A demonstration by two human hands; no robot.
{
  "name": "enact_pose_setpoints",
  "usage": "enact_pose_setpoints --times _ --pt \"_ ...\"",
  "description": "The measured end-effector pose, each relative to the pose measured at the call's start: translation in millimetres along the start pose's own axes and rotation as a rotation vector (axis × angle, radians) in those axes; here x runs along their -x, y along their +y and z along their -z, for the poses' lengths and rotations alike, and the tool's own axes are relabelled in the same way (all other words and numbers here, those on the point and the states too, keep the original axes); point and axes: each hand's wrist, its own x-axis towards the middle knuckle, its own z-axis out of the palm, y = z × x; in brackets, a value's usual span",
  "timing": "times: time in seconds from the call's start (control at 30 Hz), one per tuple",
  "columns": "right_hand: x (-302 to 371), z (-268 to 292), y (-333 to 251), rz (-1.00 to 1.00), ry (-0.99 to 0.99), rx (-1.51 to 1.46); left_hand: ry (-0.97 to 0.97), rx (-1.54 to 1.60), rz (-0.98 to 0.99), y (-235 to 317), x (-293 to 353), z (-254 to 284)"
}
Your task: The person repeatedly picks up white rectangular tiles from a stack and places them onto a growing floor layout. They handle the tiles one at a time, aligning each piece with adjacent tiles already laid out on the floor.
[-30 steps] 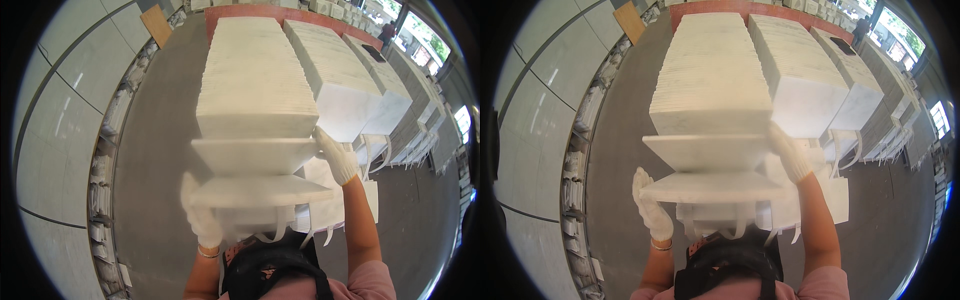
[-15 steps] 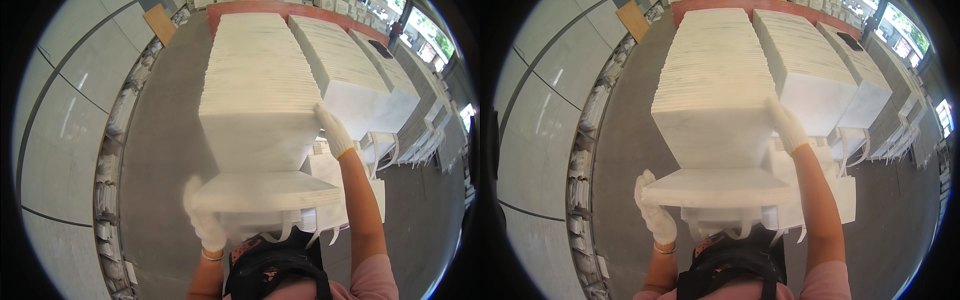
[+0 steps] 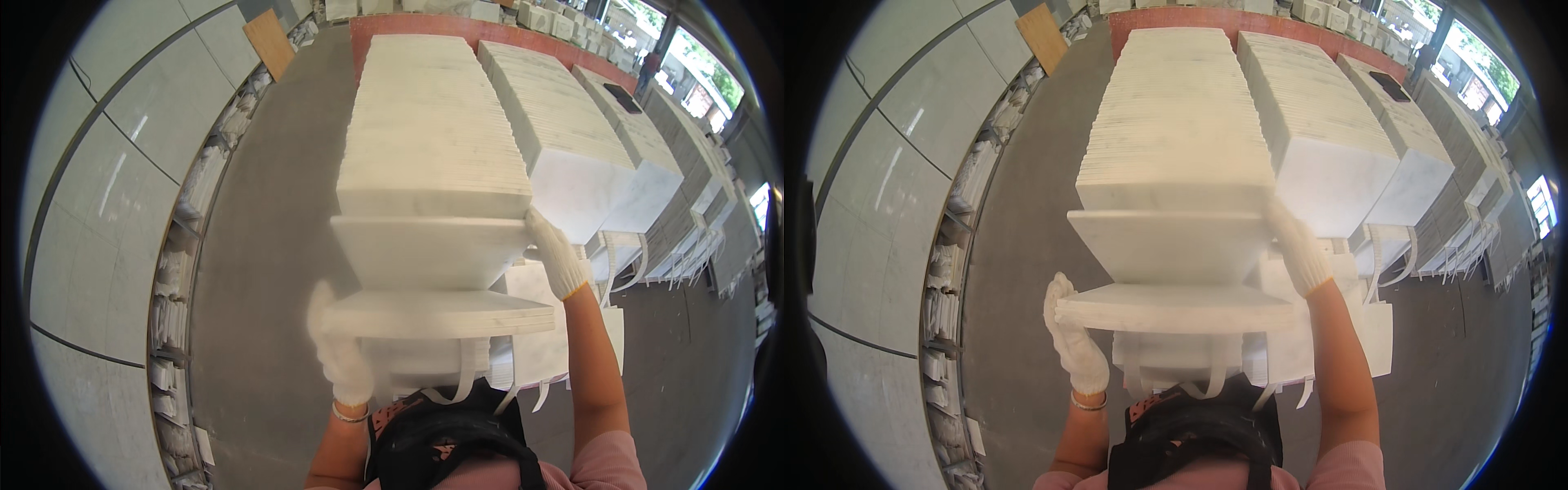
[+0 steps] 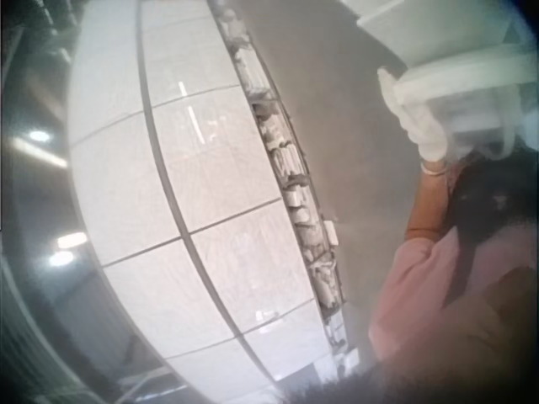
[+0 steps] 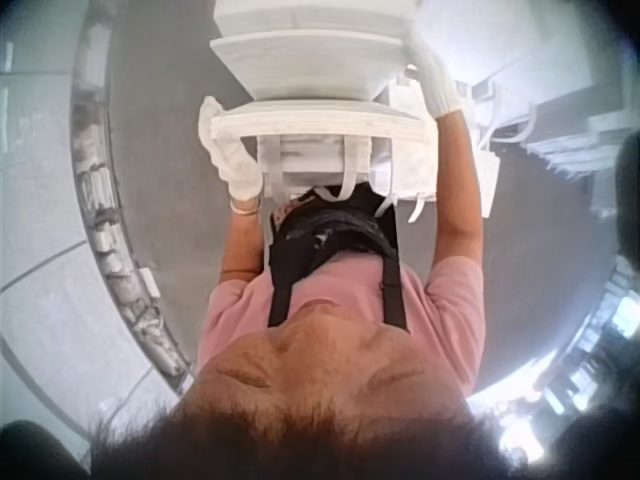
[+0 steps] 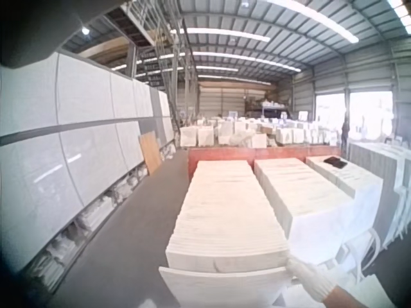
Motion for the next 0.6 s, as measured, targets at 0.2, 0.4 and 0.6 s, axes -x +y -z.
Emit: enact_pose_setpoints --times 0.2,0.4,0.6 --pt "33 23 12 -0.104 -0.046 -0.081 0.003 -0.031 0.042 4 1 1" --pt "-14 22 15 -0.088 0.105 -0.145 0.025 0.04 0.036 -2 12 1" --pt "-54 -9 2 -0.172 0.1 -0.07 0.013 0.095 0.047 -6 19 6"
